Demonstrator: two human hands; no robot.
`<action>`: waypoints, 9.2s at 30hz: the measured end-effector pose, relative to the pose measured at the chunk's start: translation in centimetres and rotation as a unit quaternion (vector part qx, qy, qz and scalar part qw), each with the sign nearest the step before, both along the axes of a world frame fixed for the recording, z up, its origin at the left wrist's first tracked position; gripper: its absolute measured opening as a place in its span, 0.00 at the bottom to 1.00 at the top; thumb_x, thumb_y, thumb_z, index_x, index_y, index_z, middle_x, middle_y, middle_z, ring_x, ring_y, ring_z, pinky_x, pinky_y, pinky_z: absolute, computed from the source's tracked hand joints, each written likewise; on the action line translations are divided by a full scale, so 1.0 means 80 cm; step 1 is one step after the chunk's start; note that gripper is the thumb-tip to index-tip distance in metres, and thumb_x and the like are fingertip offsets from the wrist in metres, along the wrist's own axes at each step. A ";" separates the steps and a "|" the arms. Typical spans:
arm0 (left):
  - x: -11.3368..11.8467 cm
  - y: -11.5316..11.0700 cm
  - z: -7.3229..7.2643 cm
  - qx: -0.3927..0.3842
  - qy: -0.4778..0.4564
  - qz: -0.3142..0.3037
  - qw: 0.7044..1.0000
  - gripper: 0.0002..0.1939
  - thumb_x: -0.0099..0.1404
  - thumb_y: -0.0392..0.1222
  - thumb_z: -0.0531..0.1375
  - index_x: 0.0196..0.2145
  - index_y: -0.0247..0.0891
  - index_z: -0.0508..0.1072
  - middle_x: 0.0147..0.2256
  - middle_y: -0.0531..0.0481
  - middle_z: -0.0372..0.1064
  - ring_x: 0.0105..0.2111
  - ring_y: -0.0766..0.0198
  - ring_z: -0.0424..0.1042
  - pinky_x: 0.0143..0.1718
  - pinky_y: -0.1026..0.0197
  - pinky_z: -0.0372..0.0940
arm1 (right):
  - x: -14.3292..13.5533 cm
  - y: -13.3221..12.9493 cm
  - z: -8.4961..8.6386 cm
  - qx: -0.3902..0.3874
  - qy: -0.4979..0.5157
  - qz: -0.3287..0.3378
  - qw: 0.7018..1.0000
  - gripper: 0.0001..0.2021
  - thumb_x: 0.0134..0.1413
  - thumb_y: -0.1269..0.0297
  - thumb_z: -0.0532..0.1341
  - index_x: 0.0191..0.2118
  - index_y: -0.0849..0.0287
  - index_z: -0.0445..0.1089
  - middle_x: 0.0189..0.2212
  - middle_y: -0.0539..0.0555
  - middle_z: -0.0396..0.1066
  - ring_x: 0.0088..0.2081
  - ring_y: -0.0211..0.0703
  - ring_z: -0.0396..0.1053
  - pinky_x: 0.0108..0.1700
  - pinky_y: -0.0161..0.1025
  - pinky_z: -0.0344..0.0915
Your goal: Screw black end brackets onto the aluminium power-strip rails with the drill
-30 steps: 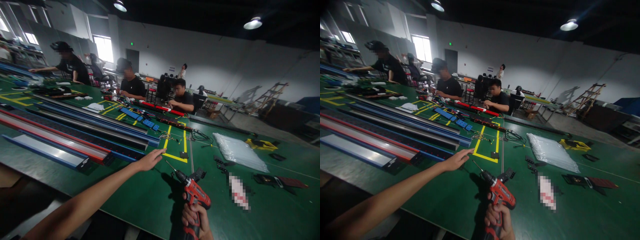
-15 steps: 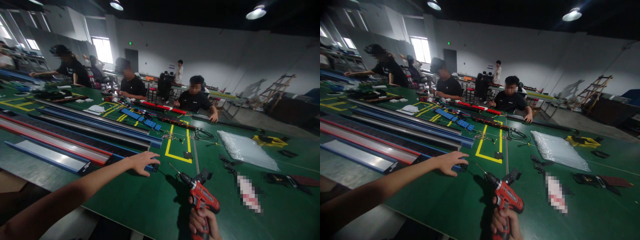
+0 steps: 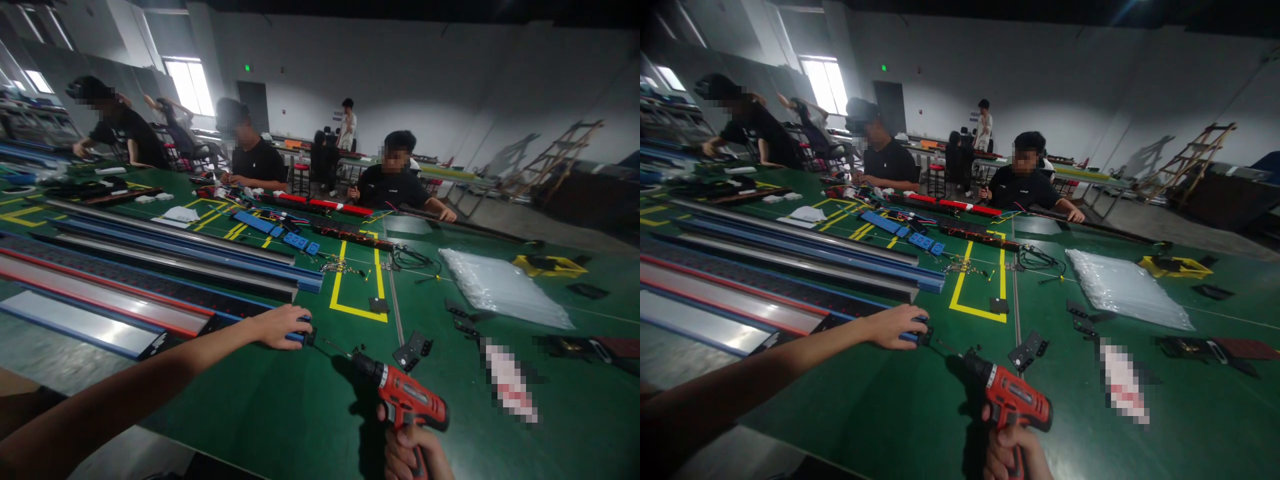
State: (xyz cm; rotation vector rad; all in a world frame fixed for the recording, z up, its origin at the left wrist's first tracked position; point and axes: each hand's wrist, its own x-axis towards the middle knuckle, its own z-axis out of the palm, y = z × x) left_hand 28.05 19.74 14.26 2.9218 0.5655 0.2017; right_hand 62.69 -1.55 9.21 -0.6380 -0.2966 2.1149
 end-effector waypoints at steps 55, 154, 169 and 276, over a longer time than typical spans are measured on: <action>0.004 -0.001 -0.015 0.025 -0.003 0.024 0.999 0.16 0.62 0.47 0.63 0.48 0.43 0.70 0.51 0.44 0.67 0.43 0.54 0.69 0.43 0.57 0.61 | -0.009 0.046 0.005 -0.065 -0.007 0.054 0.996 0.10 0.54 0.65 0.63 0.42 0.61 0.72 0.14 0.39 0.53 0.15 0.29 0.44 0.21 0.34 0.63; -0.001 0.007 -0.025 0.059 -0.004 0.006 0.998 0.24 0.63 0.59 0.63 0.50 0.44 0.69 0.51 0.42 0.66 0.44 0.54 0.68 0.43 0.56 0.61 | 0.006 0.066 0.001 -0.081 0.007 0.118 0.990 0.10 0.54 0.63 0.66 0.41 0.61 0.72 0.15 0.37 0.50 0.16 0.27 0.39 0.24 0.34 0.64; -0.002 0.005 -0.022 0.062 -0.004 0.010 0.998 0.23 0.63 0.59 0.63 0.50 0.44 0.69 0.51 0.42 0.67 0.43 0.54 0.69 0.42 0.56 0.61 | 0.005 0.068 0.008 -0.087 -0.010 0.121 0.989 0.10 0.54 0.61 0.67 0.36 0.61 0.72 0.15 0.37 0.47 0.17 0.28 0.39 0.23 0.33 0.61; 0.000 0.005 -0.027 0.078 -0.013 0.010 0.997 0.23 0.62 0.59 0.63 0.49 0.43 0.68 0.50 0.42 0.66 0.42 0.54 0.68 0.42 0.57 0.60 | -0.019 0.066 0.069 -0.063 -0.241 0.107 0.962 0.14 0.47 0.63 0.70 0.39 0.63 0.72 0.14 0.41 0.57 0.15 0.34 0.58 0.23 0.38 0.65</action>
